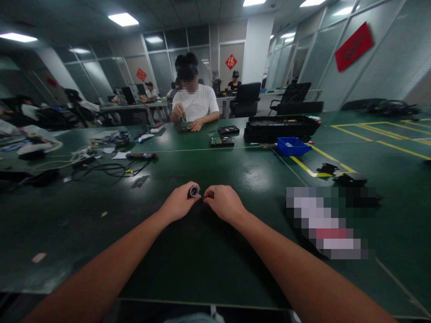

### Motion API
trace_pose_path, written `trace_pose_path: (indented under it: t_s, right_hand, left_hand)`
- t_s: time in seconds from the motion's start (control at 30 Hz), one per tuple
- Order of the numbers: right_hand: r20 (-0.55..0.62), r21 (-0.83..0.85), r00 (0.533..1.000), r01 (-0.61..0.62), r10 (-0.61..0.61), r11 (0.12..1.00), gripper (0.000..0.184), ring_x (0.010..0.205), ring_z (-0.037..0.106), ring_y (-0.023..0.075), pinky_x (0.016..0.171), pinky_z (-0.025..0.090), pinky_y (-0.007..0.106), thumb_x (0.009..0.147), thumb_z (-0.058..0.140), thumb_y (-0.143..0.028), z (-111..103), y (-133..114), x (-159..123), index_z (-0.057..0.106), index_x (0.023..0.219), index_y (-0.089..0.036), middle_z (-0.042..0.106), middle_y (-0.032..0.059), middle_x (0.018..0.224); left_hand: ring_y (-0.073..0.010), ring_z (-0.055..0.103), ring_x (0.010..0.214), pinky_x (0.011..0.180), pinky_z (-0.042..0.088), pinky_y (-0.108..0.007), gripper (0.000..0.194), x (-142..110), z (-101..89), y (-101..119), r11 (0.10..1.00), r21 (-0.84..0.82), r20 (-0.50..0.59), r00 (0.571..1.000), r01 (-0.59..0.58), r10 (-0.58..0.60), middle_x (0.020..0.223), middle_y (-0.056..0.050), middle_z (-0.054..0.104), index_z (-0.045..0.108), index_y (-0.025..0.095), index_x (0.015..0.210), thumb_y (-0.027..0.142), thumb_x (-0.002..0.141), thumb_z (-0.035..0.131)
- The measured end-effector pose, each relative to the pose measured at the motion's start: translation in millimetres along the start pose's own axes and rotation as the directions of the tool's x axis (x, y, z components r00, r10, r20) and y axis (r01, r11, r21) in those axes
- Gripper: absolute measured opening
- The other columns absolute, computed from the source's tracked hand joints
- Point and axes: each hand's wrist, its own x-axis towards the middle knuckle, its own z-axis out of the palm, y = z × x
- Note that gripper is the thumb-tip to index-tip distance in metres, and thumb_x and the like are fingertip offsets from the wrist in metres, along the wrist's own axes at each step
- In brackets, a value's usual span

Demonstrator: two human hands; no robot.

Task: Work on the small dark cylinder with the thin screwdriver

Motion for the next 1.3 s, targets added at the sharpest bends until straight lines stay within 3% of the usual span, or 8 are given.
trace_pose_path:
  t_s: [0.13,0.33,0.53,0.83,1.3]
  right_hand:
    - [-0.110,0.047,0.987,0.122,-0.116,0.991,0.013,0.086,0.068,0.0188,0.075,0.048,0.031,0.089,0.065,-0.023,-1.3,-8.3,-4.2,0.075,0.096,-0.024,0.076,0.0017,0.094]
    - [-0.184,0.024,0.959,0.222,-0.214,0.975,0.011,0.084,0.064,0.0169,0.074,0.046,0.029,0.089,0.066,-0.021,1.9,-10.1,-6.0,0.074,0.096,-0.023,0.070,0.0029,0.095]
    - [-0.236,0.038,0.958,0.176,-0.163,0.984,0.008,0.082,0.062,0.0168,0.070,0.045,0.028,0.086,0.071,-0.024,3.3,-8.5,-4.7,0.070,0.094,-0.021,0.069,0.0026,0.091]
    - [-0.224,0.060,0.968,0.131,-0.114,0.990,0.006,0.080,0.063,0.0176,0.070,0.046,0.029,0.087,0.069,-0.027,1.7,-9.2,-4.6,0.070,0.088,-0.021,0.071,0.0032,0.088]
    - [-0.226,0.068,0.964,0.158,-0.139,0.985,0.010,0.078,0.064,0.0165,0.069,0.045,0.029,0.089,0.066,-0.029,1.2,-8.8,-4.9,0.074,0.090,-0.023,0.073,0.0021,0.087]
  left_hand:
    - [-0.0199,0.063,0.092,0.079,0.047,-0.031,0.015,-2.2,-2.0,4.2,0.998,-0.040,0.018,0.999,-0.048,0.049,0.100,-0.002,0.070,0.063,0.024,0.101,0.020,0.087,0.060]
    - [-0.0203,0.063,0.095,0.083,0.048,-0.031,0.020,-4.7,-1.7,12.6,0.990,-0.090,0.041,0.993,-0.106,0.110,0.103,-0.003,0.070,0.064,0.024,0.103,0.015,0.086,0.058]
    - [-0.0208,0.064,0.098,0.086,0.049,-0.032,0.025,-4.9,-1.4,13.6,0.988,-0.096,0.038,0.991,-0.121,0.125,0.107,-0.004,0.070,0.065,0.024,0.108,0.016,0.086,0.058]
    - [-0.0211,0.064,0.095,0.083,0.049,-0.032,0.020,-4.8,-4.2,14.3,0.983,-0.095,0.073,0.984,-0.155,0.162,0.106,-0.005,0.069,0.065,0.023,0.106,0.021,0.088,0.057]
    - [-0.0210,0.064,0.097,0.086,0.049,-0.032,0.023,-5.3,-4.9,13.4,0.984,-0.100,0.082,0.984,-0.149,0.157,0.108,-0.004,0.070,0.065,0.024,0.109,0.020,0.088,0.057]
